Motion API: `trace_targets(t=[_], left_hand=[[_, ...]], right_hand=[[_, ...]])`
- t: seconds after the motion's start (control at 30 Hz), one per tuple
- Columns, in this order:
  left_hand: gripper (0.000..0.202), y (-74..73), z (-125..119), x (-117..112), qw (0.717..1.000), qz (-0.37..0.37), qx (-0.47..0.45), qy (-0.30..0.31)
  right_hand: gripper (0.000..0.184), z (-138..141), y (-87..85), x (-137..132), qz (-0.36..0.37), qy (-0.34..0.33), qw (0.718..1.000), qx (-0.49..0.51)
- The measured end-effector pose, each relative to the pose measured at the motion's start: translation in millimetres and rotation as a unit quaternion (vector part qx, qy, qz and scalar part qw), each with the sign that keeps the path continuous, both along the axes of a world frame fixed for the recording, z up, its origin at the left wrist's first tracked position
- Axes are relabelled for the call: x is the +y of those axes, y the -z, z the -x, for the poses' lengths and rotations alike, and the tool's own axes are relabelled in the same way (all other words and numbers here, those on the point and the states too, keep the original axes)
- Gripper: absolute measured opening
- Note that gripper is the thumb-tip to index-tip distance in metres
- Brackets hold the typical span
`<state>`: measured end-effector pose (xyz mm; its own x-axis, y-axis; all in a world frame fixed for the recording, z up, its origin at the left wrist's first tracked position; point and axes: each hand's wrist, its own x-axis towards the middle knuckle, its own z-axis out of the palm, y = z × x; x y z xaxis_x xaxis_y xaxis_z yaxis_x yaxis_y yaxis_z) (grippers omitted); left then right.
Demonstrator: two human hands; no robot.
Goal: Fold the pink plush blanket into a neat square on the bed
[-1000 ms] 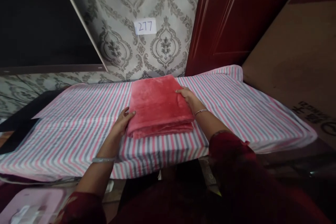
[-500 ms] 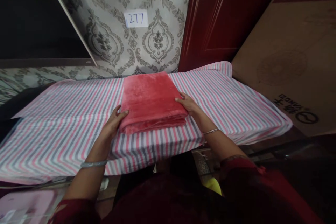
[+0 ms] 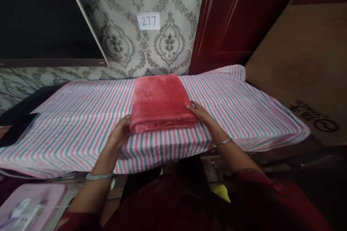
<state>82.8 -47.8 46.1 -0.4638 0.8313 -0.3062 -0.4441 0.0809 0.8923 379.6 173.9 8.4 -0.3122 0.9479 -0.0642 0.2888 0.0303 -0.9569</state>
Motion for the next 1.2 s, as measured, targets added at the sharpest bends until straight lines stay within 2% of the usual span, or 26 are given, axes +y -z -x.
trace_targets(t=[0.07, 0.17, 0.23, 0.33, 0.47, 0.63, 0.7, 0.8, 0.87, 0.93, 1.0, 1.03, 1.1, 1.2], left_hand=[[0.047, 1.6, -4.9, -10.0, 1.000, -0.013, -0.001, -0.010], [0.089, 5.6, -10.7, -22.6, 0.999, -0.032, 0.020, -0.005], [0.101, 8.3, -14.8, -26.5, 0.998, -0.029, 0.050, 0.011], [0.102, 10.3, -21.8, -21.7, 0.996, -0.023, 0.088, 0.001], [0.103, 8.3, -25.2, -4.6, 0.996, -0.049, 0.065, -0.043], [0.085, -1.6, -11.2, -0.1, 0.988, -0.096, 0.088, -0.083], [0.081, -3.9, -4.1, -6.7, 0.988, -0.085, 0.109, -0.069], [0.082, -1.1, 3.0, -21.8, 0.987, -0.034, 0.157, -0.004], [0.081, 2.9, 5.5, -32.0, 0.975, -0.014, 0.222, 0.009], [0.075, 5.6, 7.3, -39.9, 0.943, -0.017, 0.332, -0.022], [0.065, 6.4, 9.0, -43.6, 0.883, -0.038, 0.466, -0.046], [0.059, 6.4, 9.8, -43.7, 0.847, -0.054, 0.527, -0.045], [0.050, 6.3, 11.5, -40.7, 0.780, -0.086, 0.619, -0.015], [0.043, 7.1, 14.7, -31.5, 0.710, -0.117, 0.693, 0.046]], right_hand=[[0.073, -1.6, -2.1, -2.7, 0.016, -0.034, 0.999, 0.030], [0.066, -2.0, -6.3, -6.7, 0.030, -0.089, 0.992, 0.086], [0.061, -1.6, -8.3, -9.5, 0.040, -0.107, 0.986, 0.123], [0.054, 1.0, -9.8, -13.2, 0.076, -0.102, 0.979, 0.159], [0.050, 6.2, -16.2, -15.8, 0.109, -0.106, 0.973, 0.175], [0.064, 6.0, -27.8, -22.8, 0.050, -0.089, 0.978, 0.184], [0.069, 3.3, -23.9, -27.1, 0.044, -0.094, 0.980, 0.169], [0.069, -2.7, -10.0, -32.3, 0.066, -0.101, 0.986, 0.117], [0.068, -6.8, -3.2, -36.0, 0.029, -0.061, 0.996, 0.061], [0.068, -8.4, -3.5, -43.9, -0.083, 0.010, 0.996, 0.007], [0.060, -4.6, -10.0, -59.6, -0.212, 0.051, 0.976, -0.024], [0.053, 0.0, -14.2, -70.7, -0.263, 0.042, 0.963, -0.031], [0.035, 14.0, -21.0, -97.0, -0.336, -0.025, 0.941, -0.044], [0.023, 40.9, -23.4, -134.0, -0.412, -0.157, 0.894, -0.074]])
